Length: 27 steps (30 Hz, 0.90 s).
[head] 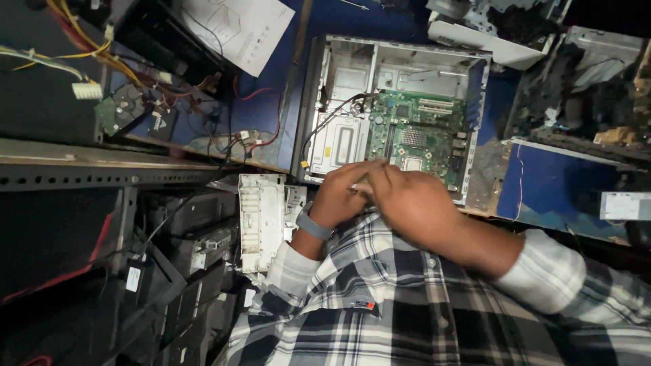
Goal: The person uses a screwdriver to remove screws from a computer case, then installs a power supply unit into the case and secures it with screws. The person handles the motherboard and power supply unit throughout the process.
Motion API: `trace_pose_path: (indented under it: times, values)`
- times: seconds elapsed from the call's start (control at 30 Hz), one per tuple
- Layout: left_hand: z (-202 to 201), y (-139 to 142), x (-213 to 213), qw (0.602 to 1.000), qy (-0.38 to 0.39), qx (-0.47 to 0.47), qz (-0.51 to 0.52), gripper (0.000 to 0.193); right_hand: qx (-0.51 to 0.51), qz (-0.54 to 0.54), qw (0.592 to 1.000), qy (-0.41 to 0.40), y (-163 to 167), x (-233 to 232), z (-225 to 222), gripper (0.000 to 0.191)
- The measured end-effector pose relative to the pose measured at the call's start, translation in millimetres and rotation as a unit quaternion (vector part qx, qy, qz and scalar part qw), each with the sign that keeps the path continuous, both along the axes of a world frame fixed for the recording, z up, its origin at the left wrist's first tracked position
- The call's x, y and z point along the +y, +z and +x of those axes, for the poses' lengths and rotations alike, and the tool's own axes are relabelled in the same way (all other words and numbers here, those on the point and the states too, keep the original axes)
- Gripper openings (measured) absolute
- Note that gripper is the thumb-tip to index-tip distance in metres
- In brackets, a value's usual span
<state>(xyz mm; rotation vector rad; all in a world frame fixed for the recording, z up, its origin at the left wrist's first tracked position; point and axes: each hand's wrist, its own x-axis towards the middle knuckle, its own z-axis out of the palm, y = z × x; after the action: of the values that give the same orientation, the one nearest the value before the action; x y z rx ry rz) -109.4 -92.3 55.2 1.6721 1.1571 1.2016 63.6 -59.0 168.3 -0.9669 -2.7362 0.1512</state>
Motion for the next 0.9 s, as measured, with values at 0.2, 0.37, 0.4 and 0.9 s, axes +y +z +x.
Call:
trace_pose_path:
  times: [0.2, 0.37, 0.4, 0.9]
  values:
    - [7, 0, -3, 0.996, 0.058, 0.049, -0.041, 0.026, -0.076, -0.03, 0.995, -0.051, -16, 13, -1, 0.04]
    - [-11, 6, -1, 0.994, -0.006, 0.104, -0.016, 0.035, 0.135, -0.084, 0.986, 0.059, 4, 7, 6, 0.027]
    - [-13, 8, 0, 0.996, -0.02, 0.091, 0.012, 0.037, 0.138, -0.055, 0.987, 0.061, 5, 4, 6, 0.029]
    - [-13, 6, -4, 0.991, -0.037, 0.126, -0.035, 0.042, 0.068, -0.075, 0.991, 0.085, 0, 7, 0, 0.028]
